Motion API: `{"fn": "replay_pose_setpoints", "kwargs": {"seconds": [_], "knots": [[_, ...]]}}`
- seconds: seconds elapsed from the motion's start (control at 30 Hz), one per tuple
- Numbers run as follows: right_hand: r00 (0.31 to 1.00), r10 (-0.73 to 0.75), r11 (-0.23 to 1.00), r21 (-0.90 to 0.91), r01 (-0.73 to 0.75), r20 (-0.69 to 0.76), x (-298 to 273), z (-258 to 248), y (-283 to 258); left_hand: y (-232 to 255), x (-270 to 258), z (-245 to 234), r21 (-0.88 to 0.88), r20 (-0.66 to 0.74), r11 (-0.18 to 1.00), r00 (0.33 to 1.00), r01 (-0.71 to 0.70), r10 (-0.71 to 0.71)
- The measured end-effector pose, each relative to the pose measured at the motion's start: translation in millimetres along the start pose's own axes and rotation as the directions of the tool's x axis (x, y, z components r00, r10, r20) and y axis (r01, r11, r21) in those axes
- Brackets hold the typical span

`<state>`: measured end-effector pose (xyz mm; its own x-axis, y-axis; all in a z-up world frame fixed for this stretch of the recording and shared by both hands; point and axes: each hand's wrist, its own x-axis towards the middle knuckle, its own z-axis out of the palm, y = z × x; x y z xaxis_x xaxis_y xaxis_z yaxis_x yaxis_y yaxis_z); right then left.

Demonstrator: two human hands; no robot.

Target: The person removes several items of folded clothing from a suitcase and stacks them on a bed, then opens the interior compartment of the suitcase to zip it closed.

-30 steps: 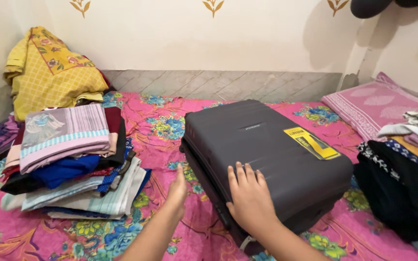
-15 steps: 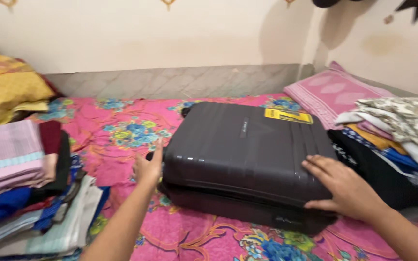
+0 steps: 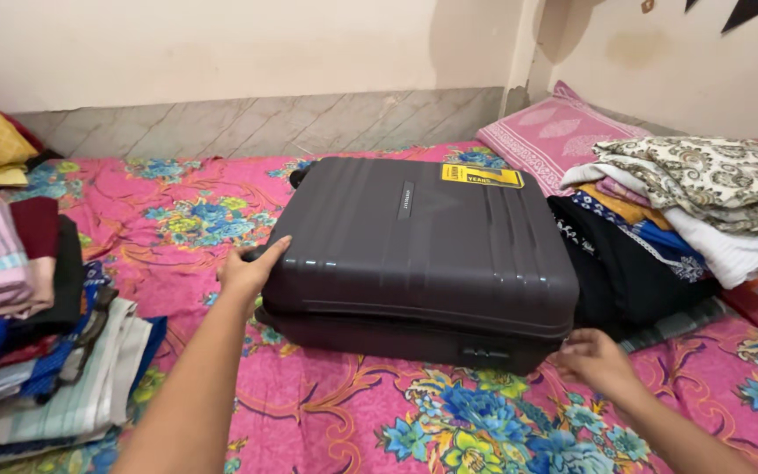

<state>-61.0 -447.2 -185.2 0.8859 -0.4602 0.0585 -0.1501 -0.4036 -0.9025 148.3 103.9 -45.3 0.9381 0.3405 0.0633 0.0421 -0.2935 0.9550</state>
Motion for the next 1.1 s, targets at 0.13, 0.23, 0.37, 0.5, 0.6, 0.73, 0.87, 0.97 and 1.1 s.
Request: {"fn": "replay_pose_setpoints", "kwargs": {"seconds": [0.13,0.23,0.37,0.5,0.6,0.73,0.87,0.97,1.1], "knots": [[0.980,0.188,0.975,-0.132,-0.178,0.067,0.2,0.0,6.4,8.6,-19.7,-12.4,0.271,-0.028,0.961,0.998,0.060,-0.055],[0.979,0.160,0.976,-0.167,-0.139,0.122,5.8,5.8,14.7,12.8,-36.2,-20.0,0.429,-0.011,0.903,1.000,-0.005,0.011],[0.971,0.179,0.965,-0.220,-0.142,0.158,-7.3,7.5,5.9,10.9,-58.5,-29.8,0.482,-0.007,0.874,0.997,0.068,-0.074],[0.998,0.042,0.757,-0.653,-0.004,0.043,-21.7,9.7,6.3,7.3,-64.5,-40.5,0.521,0.029,0.854,0.999,0.004,-0.022],[0.922,-0.359,0.533,-0.779,0.329,0.144,-14.6,-12.8,22.3,2.6,-66.2,-49.2,0.549,0.054,0.835,0.999,-0.036,0.008],[0.899,-0.267,0.429,-0.792,0.435,0.348,0.9,-54.1,9.7,2.4,-70.8,-57.6,0.647,0.091,0.741,0.983,-0.180,0.160],[0.891,-0.207,0.601,-0.667,0.441,0.403,-1.6,-62.4,-26.7,11.1,-77.2,-62.6,0.646,0.117,0.735,0.979,-0.204,0.169],[0.861,-0.163,0.571,-0.665,0.481,0.482,-13.7,-61.6,-50.8,9.9,-69.8,-59.7,0.667,0.099,0.723,0.983,-0.180,0.153],[0.913,0.115,0.681,-0.700,0.215,0.392,-52.4,-32.8,-79.9,-0.8,-42.7,-45.2,0.621,0.053,0.745,0.962,-0.243,0.270]]}}
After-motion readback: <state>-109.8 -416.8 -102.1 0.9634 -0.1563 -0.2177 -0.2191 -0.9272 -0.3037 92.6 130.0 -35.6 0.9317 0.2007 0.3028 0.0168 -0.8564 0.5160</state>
